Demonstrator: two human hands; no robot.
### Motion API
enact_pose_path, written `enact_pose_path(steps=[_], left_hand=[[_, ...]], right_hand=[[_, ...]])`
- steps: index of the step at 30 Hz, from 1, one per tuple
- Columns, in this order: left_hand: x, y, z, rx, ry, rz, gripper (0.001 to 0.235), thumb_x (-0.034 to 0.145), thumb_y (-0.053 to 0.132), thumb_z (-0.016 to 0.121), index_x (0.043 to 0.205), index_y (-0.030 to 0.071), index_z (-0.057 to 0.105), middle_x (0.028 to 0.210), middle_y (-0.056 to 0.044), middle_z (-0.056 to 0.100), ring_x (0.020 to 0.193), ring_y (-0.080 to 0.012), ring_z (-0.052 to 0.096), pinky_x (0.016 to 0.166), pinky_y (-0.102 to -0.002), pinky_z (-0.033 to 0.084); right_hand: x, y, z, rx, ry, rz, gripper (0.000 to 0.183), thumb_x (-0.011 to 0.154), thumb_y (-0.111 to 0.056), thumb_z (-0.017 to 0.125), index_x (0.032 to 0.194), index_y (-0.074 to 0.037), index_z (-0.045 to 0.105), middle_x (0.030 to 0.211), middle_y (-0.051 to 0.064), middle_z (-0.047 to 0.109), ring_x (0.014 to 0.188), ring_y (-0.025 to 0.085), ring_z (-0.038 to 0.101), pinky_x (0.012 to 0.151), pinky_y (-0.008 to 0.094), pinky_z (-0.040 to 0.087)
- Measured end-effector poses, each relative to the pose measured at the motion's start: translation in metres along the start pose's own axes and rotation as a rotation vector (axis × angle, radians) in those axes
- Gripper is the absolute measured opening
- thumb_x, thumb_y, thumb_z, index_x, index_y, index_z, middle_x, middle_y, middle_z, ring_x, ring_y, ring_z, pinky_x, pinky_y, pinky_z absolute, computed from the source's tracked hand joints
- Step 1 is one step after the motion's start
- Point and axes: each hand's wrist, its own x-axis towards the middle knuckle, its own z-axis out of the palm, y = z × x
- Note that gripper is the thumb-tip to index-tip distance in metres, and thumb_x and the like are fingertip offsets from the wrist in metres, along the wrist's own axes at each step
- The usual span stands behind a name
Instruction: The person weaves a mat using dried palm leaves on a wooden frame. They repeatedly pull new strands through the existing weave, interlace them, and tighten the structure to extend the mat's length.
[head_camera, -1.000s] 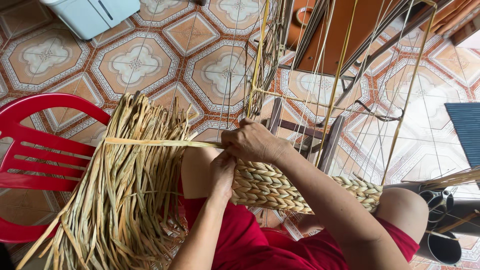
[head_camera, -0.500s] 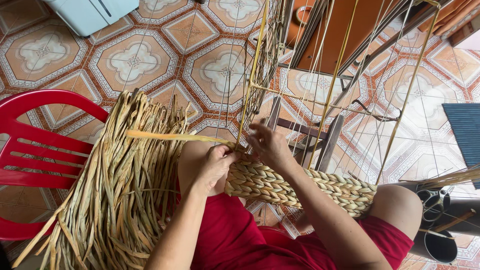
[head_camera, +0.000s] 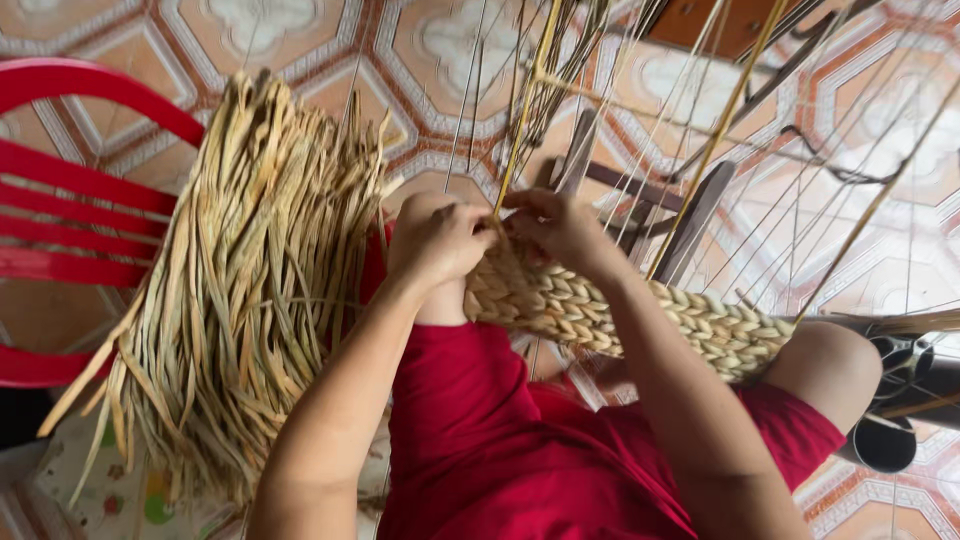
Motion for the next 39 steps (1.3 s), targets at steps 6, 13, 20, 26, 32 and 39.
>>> enact_pose_path(steps=[6,13,20,26,32,39], left_hand=[[-0.002,0.027,-0.014,-0.019,-0.077,0.028,0.015,0.085,0.012,0.073,0.098,0.011,0.079,0.09,-0.017,0.077,0.085,-0.0329,0.075,0.078,-0.045,0.058],[-0.002,0.041,-0.026,-0.092,-0.19,-0.159,0.013,0.09,0.017,0.074,0.094,0.004,0.074,0.078,-0.01,0.078,0.065,-0.021,0.075,0.065,-0.038,0.06],[0.008,0.032,-0.021,-0.129,-0.197,-0.15,0.015,0.091,0.017,0.071,0.091,0.002,0.073,0.069,-0.01,0.076,0.053,-0.0168,0.071,0.057,-0.037,0.059],[0.013,0.0,-0.003,0.183,-0.045,0.165,0.008,0.093,0.002,0.065,0.09,0.0,0.072,0.081,-0.019,0.074,0.073,-0.0285,0.073,0.071,-0.04,0.059],[-0.01,0.027,0.019,-0.005,0.402,0.231,0.039,0.08,-0.01,0.069,0.116,-0.006,0.055,0.103,-0.022,0.062,0.087,-0.0311,0.068,0.072,-0.033,0.063],[-0.024,0.044,0.0,-0.011,0.342,0.273,0.018,0.088,0.0,0.075,0.104,0.006,0.069,0.096,-0.014,0.061,0.08,-0.0241,0.065,0.068,-0.036,0.056]], right_hand=[[-0.001,-0.016,-0.02,-0.431,-0.039,-0.223,0.025,0.089,-0.013,0.069,0.113,-0.007,0.074,0.093,0.007,0.077,0.071,0.019,0.073,0.062,0.035,0.059],[0.007,-0.044,0.008,-1.139,-0.061,-0.254,0.017,0.099,-0.014,0.056,0.112,-0.006,0.064,0.106,0.012,0.062,0.081,0.026,0.072,0.065,0.039,0.059],[0.012,-0.063,0.003,-1.184,-0.146,-0.143,0.021,0.113,-0.019,0.042,0.12,-0.008,0.058,0.102,0.011,0.061,0.077,0.021,0.069,0.058,0.036,0.057],[0.014,-0.068,0.028,-1.289,-0.062,-0.135,0.039,0.097,-0.022,0.052,0.133,-0.007,0.049,0.112,0.019,0.055,0.067,0.024,0.067,0.048,0.036,0.057],[0.002,-0.047,0.007,-1.163,-0.022,0.023,0.032,0.106,-0.017,0.046,0.137,-0.011,0.048,0.125,0.013,0.052,0.074,0.024,0.065,0.049,0.036,0.057],[-0.01,-0.05,0.006,-1.292,0.286,-0.488,0.018,0.102,-0.025,0.063,0.114,-0.012,0.064,0.105,0.006,0.058,0.096,0.019,0.053,0.069,0.033,0.052]])
